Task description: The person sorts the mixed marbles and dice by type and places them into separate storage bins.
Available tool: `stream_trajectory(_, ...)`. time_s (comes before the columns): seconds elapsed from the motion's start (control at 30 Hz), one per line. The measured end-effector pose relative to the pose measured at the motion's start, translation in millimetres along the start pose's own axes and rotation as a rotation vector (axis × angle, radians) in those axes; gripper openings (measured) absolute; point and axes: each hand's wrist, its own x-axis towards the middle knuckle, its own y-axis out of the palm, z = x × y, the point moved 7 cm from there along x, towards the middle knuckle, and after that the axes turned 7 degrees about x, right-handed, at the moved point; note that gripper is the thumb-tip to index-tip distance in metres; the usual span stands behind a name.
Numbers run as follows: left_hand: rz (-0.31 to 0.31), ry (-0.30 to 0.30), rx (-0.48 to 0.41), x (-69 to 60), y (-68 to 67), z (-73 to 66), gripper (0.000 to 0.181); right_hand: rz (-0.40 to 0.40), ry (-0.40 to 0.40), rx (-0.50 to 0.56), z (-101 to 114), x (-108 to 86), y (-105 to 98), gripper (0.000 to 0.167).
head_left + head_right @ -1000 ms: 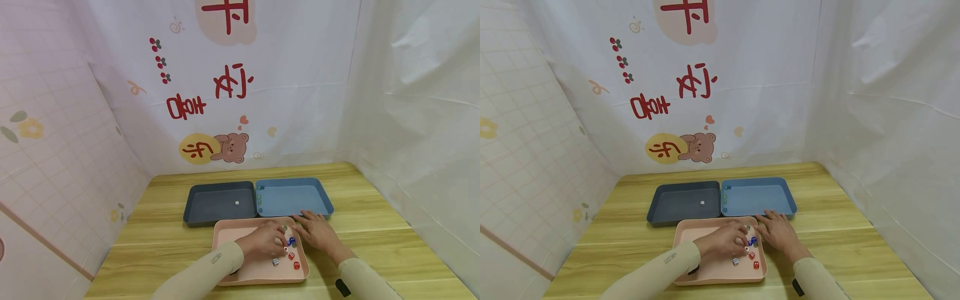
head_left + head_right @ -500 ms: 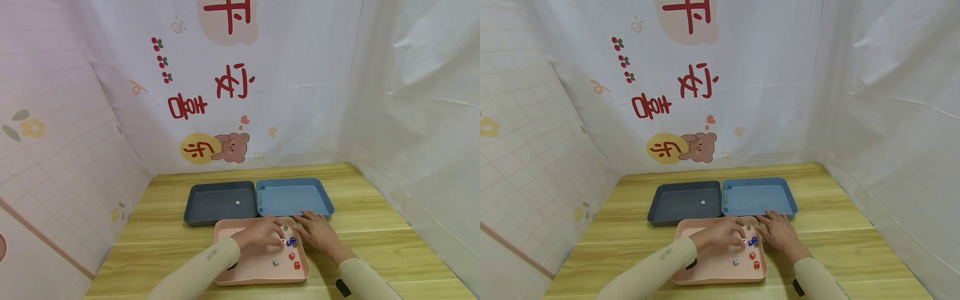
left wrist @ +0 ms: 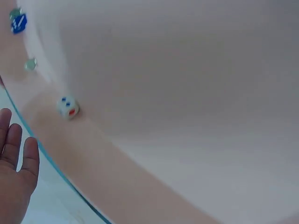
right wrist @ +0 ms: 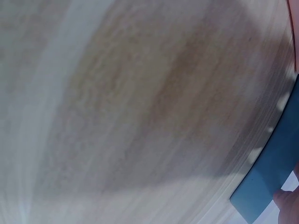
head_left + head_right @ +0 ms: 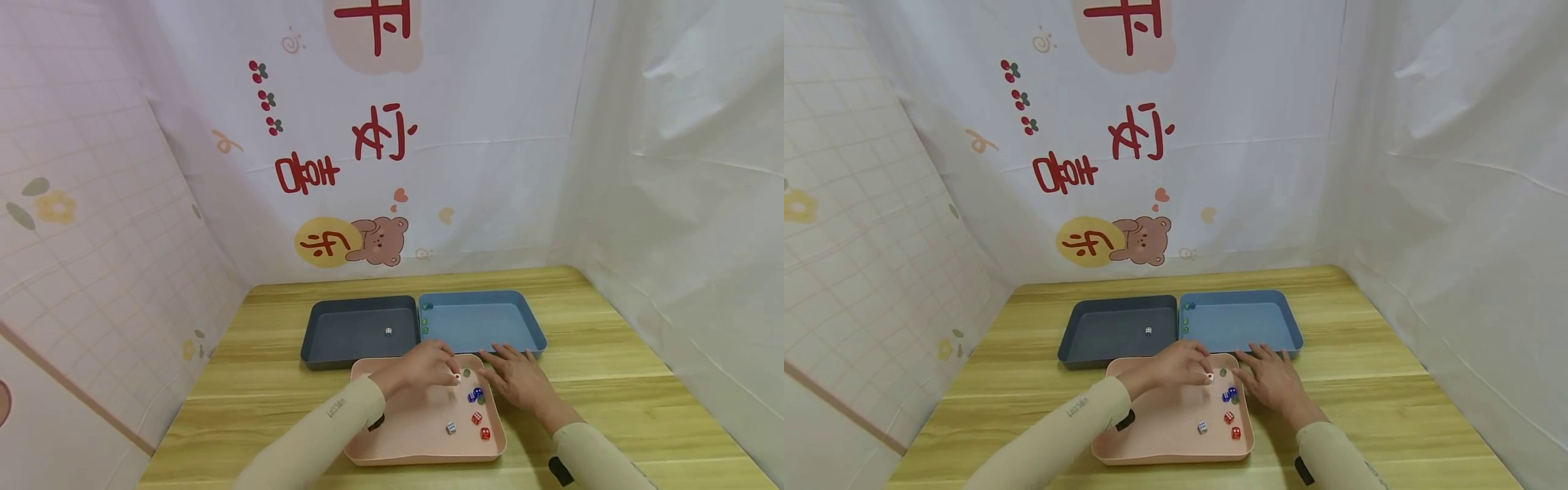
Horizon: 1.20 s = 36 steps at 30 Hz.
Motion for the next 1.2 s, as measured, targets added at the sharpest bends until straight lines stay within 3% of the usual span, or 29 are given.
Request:
stream_trajectory(0.1,-0.020,-0.036,-0.066,-0.9,-8.9,5.8,0.014,0.004,0.003,0.005,0.0,0.0,-0.3,0.048)
stream_trajectory(0.37,-0.090,-0.102,-0.095,-3.2,-35.8,21.7,0.016,0.001,0.001,0.011,0.4,-1.0,-1.0,0.048)
stream_trajectory(0.5,-0.119,-0.136,-0.132,-4.4,-48.0,34.9,0.018,-0.001,-0.002,0.023,0.5,-1.5,-0.8,0.048)
stream_trajectory(0.77,-0.186,-0.259,-0.187,-9.3,-75.6,65.3,0.016,-0.010,-0.006,0.017,-2.0,-0.4,1.1,0.048)
stream_trajectory(0.97,-0.250,-0.337,-0.193,-14.2,-95.1,86.8,0.017,-0.011,-0.002,0.026,-2.0,-0.2,1.6,0.048)
stream_trajectory(1.2,-0.335,-0.380,-0.175,-22.6,-112.2,113.8,0.014,-0.013,-0.010,0.023,0.2,-0.4,-0.4,0.047)
